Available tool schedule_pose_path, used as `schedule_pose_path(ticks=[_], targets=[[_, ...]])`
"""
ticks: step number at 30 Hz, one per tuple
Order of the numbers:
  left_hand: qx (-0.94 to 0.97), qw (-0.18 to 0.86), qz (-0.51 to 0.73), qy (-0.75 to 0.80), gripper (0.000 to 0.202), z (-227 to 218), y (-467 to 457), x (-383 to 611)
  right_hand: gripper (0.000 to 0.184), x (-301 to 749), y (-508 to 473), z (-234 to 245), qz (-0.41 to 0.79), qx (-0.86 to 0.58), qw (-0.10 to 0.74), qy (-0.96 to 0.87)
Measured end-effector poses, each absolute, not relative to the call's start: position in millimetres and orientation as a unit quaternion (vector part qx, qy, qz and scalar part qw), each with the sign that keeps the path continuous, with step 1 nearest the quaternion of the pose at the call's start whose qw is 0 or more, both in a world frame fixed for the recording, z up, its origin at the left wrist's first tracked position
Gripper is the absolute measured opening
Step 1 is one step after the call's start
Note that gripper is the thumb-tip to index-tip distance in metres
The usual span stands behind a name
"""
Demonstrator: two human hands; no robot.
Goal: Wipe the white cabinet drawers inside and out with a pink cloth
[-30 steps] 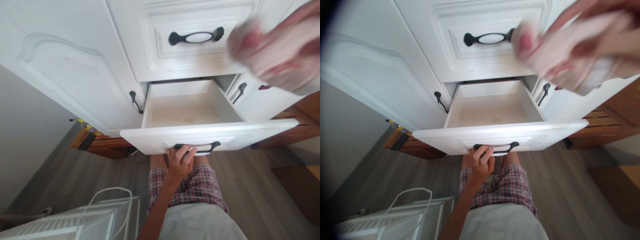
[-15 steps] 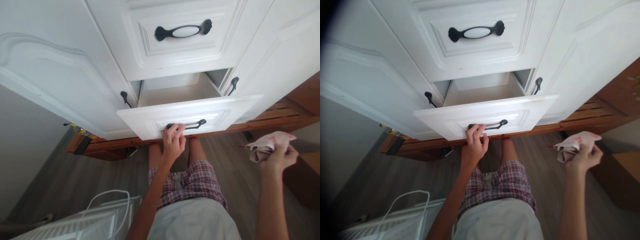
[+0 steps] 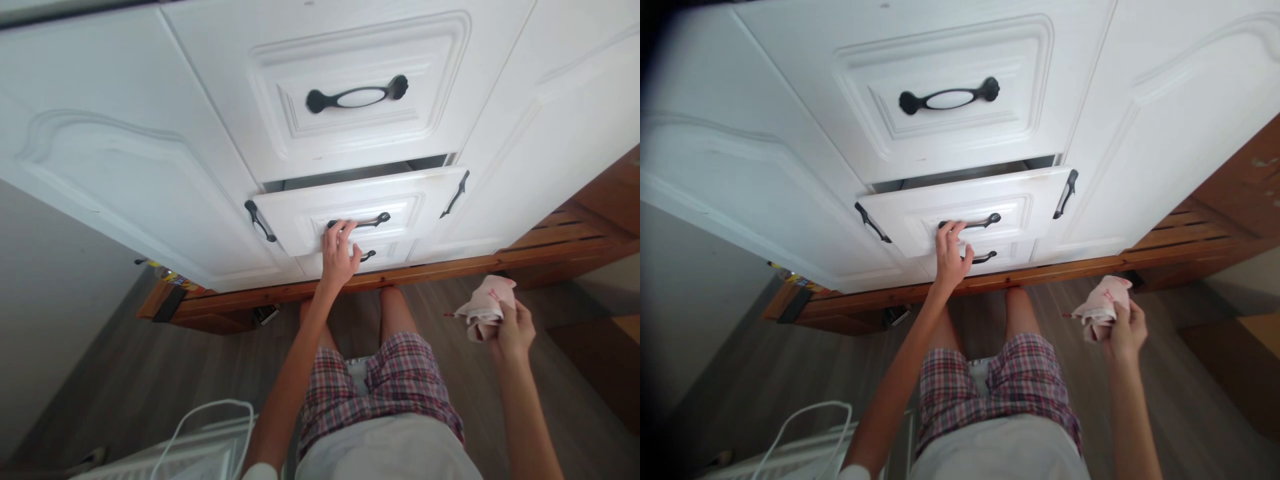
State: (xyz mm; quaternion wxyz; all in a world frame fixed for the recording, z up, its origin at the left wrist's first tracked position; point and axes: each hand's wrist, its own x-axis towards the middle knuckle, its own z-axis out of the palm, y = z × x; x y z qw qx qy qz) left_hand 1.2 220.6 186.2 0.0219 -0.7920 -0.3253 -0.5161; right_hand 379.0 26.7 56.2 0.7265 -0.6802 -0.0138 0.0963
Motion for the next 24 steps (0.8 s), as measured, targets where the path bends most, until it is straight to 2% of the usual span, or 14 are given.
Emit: schedule_pose_path(ticks=[3,6,9,13,15,18,22,24], targets=[[-0.807,-0.007,-0.498,-0.318,0.060,194.3,239.1,-0.3,0.017,372.8,32.9,60.0,0.158,-0.616,0.771,0.045],[-0.811,-0.014,-0.493,-0.313,0.062,200.9,249.6,0.3,0.020,371.2,39.1,68.3,0.140,-0.597,0.789,0.038],[-0.811,-0.023,-0.494,-0.312,0.066,207.3,248.2,0.3,0.034,373.4,50.9,83.4,0.105,-0.579,0.808,-0.025],[-0.812,-0.037,-0.481,-0.329,0.069,200.2,222.2,-3.5,0.059,376.4,79.7,115.9,-0.005,-0.573,0.805,-0.152],[-0.798,-0.030,-0.484,-0.359,0.062,178.8,198.8,-7.3,0.067,375.3,98.6,137.1,-0.049,-0.559,0.791,-0.243],[-0.769,-0.068,-0.462,-0.436,0.057,122.4,157.1,-17.6,0.073,368.3,129.6,174.3,-0.084,-0.542,0.759,-0.351],[-0.739,-0.169,-0.377,-0.532,0.056,36.0,106.5,-44.6,0.065,342.2,169.3,227.4,-0.137,-0.511,0.729,-0.434],[-0.716,-0.177,-0.367,-0.567,0.053,3.8,87.4,-61.7,0.060,318.8,187.6,249.1,-0.145,-0.498,0.722,-0.458]])
